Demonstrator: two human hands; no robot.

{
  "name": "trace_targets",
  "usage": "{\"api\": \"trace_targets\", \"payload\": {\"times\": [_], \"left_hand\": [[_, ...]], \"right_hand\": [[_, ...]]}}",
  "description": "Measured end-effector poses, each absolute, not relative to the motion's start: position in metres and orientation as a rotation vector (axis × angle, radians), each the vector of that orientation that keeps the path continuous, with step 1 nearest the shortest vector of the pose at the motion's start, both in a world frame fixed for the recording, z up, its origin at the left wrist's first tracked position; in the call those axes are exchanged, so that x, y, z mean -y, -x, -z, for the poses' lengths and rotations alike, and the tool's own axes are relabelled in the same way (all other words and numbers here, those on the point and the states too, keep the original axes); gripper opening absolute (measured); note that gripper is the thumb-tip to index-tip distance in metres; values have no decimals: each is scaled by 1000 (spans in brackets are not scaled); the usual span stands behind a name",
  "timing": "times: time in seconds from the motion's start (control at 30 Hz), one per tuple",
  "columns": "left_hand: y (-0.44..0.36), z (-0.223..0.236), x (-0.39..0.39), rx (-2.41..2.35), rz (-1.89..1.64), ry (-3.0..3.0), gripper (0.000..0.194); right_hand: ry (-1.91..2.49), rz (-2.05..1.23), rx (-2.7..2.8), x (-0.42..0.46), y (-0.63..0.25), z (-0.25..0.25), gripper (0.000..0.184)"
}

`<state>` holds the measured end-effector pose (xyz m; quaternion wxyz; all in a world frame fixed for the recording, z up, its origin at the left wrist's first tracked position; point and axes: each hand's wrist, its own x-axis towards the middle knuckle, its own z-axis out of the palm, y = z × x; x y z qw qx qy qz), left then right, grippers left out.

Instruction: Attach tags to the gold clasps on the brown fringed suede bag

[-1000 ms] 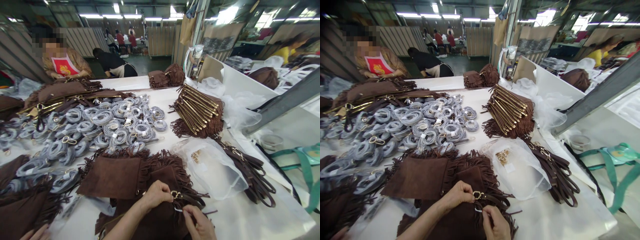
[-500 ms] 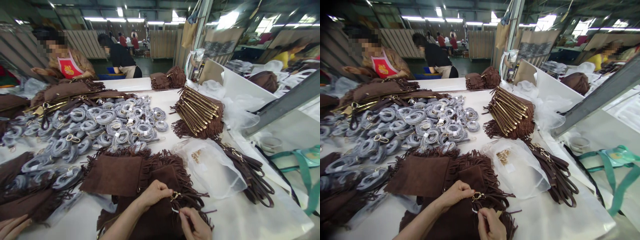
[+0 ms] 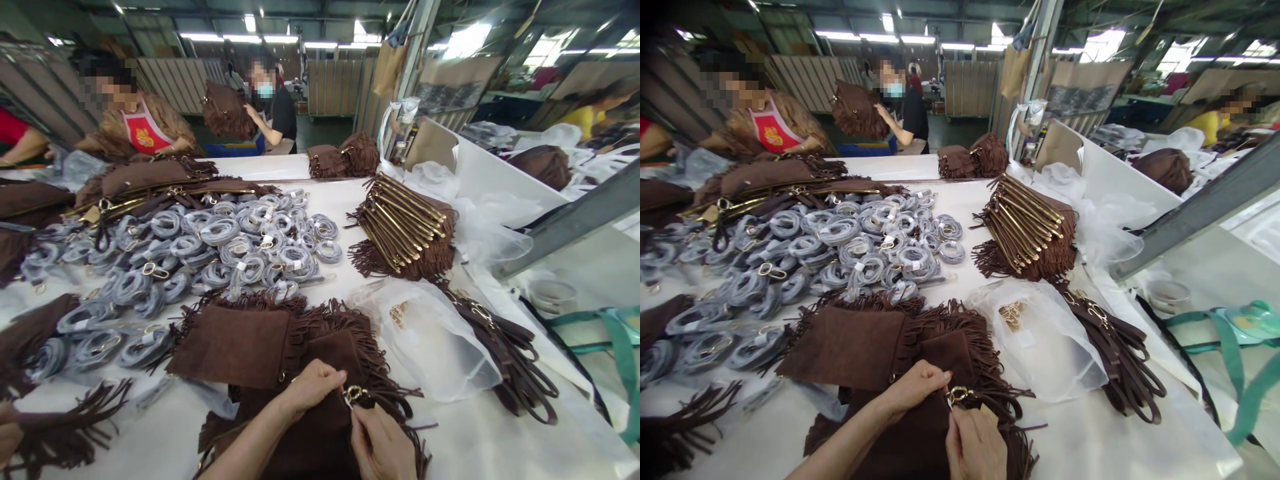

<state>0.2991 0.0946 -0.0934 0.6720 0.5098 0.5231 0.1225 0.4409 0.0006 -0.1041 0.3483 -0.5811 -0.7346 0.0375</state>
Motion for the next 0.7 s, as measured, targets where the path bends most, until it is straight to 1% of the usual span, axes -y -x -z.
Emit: {"api": "trace_targets", "payload": {"times": [0.27, 0.47, 0.53, 0.6, 0.67, 0.7], "left_hand": [[-299, 92, -95, -1182, -277, -1163, 53], [-300, 93, -96, -1191, -276, -1160, 50], [-304, 94, -96, -1195, -281, -1164, 44], [-305, 91, -96, -1195, -281, -1166, 32], [-294, 81, -95, -1210, -306, -1179, 22], [-282, 74, -94, -1252, -354, -1196, 21]], "right_hand": [[1433, 40, 2004, -5, -446, 109, 16], [1432, 12, 2015, -6, -446, 113, 15], [1439, 15, 2008, -6, -447, 113, 14], [1445, 4, 2004, -6, -448, 113, 14], [1450, -10, 2001, -6, -449, 112, 14], [1455, -17, 1996, -6, -449, 112, 13]]}}
